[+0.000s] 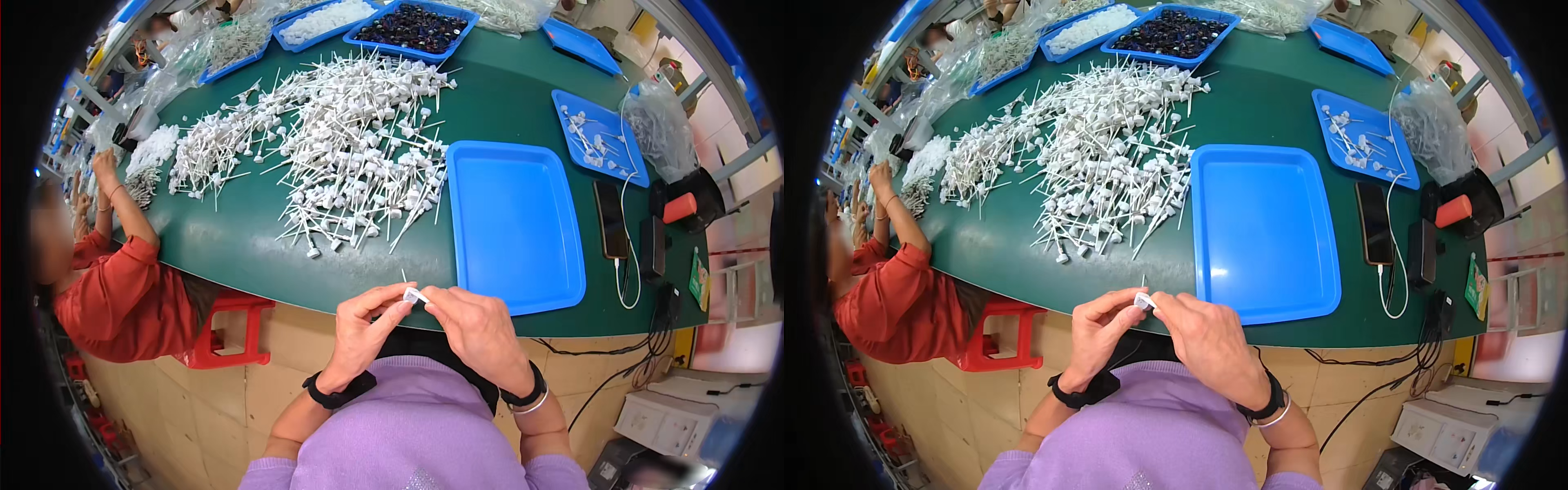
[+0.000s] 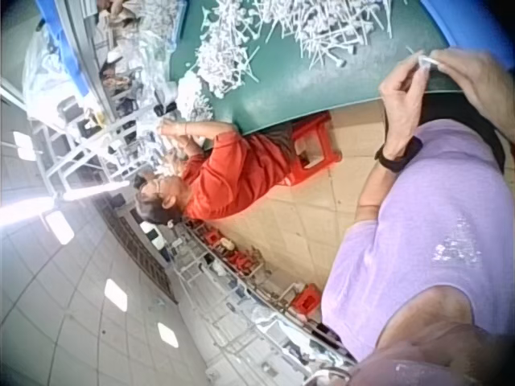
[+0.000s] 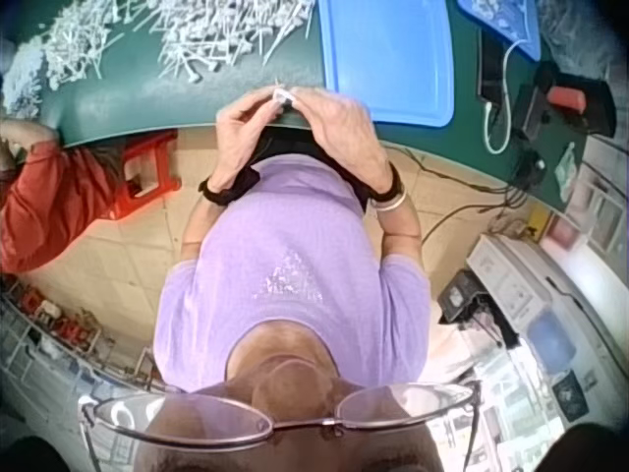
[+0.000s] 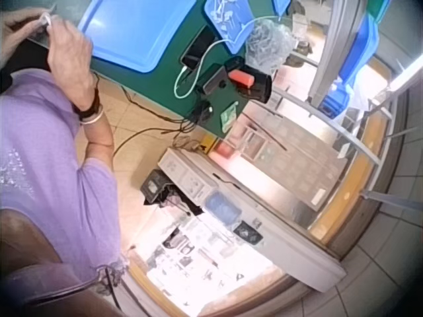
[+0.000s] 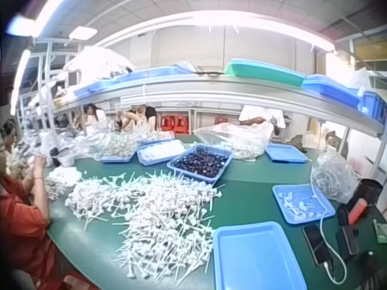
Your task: The recorder is assembling small white plastic components by hand at a factory workbench.
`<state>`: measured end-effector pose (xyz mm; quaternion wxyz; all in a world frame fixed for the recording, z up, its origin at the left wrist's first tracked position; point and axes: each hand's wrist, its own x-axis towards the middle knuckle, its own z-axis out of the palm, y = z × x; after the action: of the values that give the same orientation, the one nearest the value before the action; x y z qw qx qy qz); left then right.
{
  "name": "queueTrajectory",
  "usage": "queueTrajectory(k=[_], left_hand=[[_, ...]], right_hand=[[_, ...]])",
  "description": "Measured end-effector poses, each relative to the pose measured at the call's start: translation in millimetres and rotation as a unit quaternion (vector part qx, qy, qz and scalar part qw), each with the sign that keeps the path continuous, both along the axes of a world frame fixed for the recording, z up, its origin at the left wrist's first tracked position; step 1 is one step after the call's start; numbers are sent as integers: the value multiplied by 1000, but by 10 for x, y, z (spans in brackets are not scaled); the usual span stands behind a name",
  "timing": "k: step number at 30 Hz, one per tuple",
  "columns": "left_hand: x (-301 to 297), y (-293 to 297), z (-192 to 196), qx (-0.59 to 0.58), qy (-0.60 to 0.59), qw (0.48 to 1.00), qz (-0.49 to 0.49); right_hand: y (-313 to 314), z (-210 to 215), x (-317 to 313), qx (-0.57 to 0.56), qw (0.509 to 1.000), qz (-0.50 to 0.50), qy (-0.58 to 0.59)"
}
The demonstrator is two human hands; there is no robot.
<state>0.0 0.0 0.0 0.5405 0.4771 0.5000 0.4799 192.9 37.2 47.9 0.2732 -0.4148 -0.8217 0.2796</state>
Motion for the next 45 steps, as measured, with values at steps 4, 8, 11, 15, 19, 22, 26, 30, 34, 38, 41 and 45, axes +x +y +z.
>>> queueTrajectory(k=[4, 8, 11, 15, 19, 22, 26, 30, 34, 38, 41, 45], left_hand=[[42, -16, 8, -23, -80, 996, 23], [79, -31, -14, -22, -105, 993, 41], [116, -52, -33, -25, -112, 992, 54], [183, -69, -50, 3, -134, 987, 84], [223, -73, -82, 57, -91, 989, 102], [238, -70, -127, 82, -51, 989, 109], [230, -59, -126, 22, -128, 986, 101], [214, -35, -136, 1, -141, 985, 97], [204, -15, -112, -9, -159, 982, 98], [201, -17, -87, -14, -173, 979, 104], [211, -19, -84, -8, -174, 978, 113], [222, -8, -103, -5, -172, 977, 124]], right_hand=[[-2, 24, -21, -35, 999, 0, 0], [-3, 31, -26, -57, 998, -4, 16], [-5, 47, -23, -68, 997, -2, 25], [3, 60, -28, -111, 993, 3, 42], [26, 44, -25, -220, 973, -1, 67], [39, 24, -28, -263, 962, -4, 76], [21, -6, -50, -198, 976, -6, 94], [2, 88, -47, -127, 991, -7, 48], [-91, 44, -72, -47, 998, -32, 20], [-142, -12, -108, 0, 999, -52, -15], [-163, -26, -150, 22, 997, -64, -28], [-182, -29, -181, 27, 995, -72, -56]])
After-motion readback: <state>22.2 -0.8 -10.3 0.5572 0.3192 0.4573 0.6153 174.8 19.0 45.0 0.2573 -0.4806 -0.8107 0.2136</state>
